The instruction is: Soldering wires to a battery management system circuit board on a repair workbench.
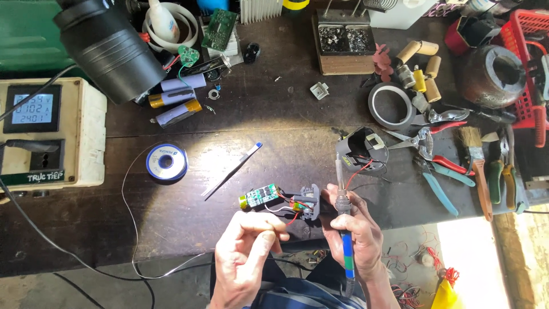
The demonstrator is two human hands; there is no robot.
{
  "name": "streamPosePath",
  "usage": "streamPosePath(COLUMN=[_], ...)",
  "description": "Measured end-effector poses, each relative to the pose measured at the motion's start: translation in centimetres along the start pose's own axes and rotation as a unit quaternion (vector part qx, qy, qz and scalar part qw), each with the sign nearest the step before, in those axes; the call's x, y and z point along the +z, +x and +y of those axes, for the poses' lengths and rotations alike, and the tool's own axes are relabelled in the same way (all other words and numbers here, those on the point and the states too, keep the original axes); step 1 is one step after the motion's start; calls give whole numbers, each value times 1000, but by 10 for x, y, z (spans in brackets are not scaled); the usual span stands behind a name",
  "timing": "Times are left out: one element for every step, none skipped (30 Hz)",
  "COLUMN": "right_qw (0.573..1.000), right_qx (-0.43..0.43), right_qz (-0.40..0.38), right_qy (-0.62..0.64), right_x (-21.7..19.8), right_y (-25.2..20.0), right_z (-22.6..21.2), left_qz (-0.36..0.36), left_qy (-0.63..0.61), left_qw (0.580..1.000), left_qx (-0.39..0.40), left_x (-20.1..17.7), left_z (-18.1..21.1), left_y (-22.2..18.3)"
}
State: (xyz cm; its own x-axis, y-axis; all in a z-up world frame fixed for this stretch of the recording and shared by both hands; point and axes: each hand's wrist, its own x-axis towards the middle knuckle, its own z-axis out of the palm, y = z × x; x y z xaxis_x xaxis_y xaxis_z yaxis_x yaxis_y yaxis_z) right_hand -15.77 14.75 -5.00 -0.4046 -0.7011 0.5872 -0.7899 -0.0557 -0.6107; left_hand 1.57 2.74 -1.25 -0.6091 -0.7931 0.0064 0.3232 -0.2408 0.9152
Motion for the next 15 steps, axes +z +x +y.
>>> streamPosePath(right_qw=[1000,1000,1000,1000,999,999,999,995,995,997,997,997,997,997,997], right_qx=[-2,-4,-5,-7,-7,-7,-36,-65,-64,-65,-65,-64,-66,-68,-68], right_qz=[2,4,3,9,16,16,16,16,17,-10,-37,-36,-32,-28,-29], right_qy=[-4,-8,-7,10,28,29,-20,-69,-70,-49,-28,-29,-27,-26,-24], right_x=[0,1,2,3,4,4,4,4,2,0,-2,-2,-2,-1,-2], right_y=[-1,-2,0,2,3,6,9,12,15,18,20,21,22,23,22], right_z=[2,3,3,2,1,3,4,6,8,10,12,13,14,14,14], left_qz=[10,20,21,45,67,68,86,103,102,84,67,66,72,78,79], left_qy=[34,69,69,105,141,142,115,88,89,117,146,146,232,317,318], left_qw=[999,997,997,992,984,984,985,985,985,985,984,984,970,943,943], left_qx=[-4,-8,-8,-44,-81,-81,-95,-108,-109,-91,-74,-74,-5,64,63], left_x=[1,2,4,6,8,8,10,11,7,4,1,-9,-18,-29,-33], left_z=[2,3,2,1,-1,-3,-5,-7,-2,4,10,14,18,22,24], left_y=[3,6,7,7,8,6,5,3,1,-1,-3,-1,0,0,1])
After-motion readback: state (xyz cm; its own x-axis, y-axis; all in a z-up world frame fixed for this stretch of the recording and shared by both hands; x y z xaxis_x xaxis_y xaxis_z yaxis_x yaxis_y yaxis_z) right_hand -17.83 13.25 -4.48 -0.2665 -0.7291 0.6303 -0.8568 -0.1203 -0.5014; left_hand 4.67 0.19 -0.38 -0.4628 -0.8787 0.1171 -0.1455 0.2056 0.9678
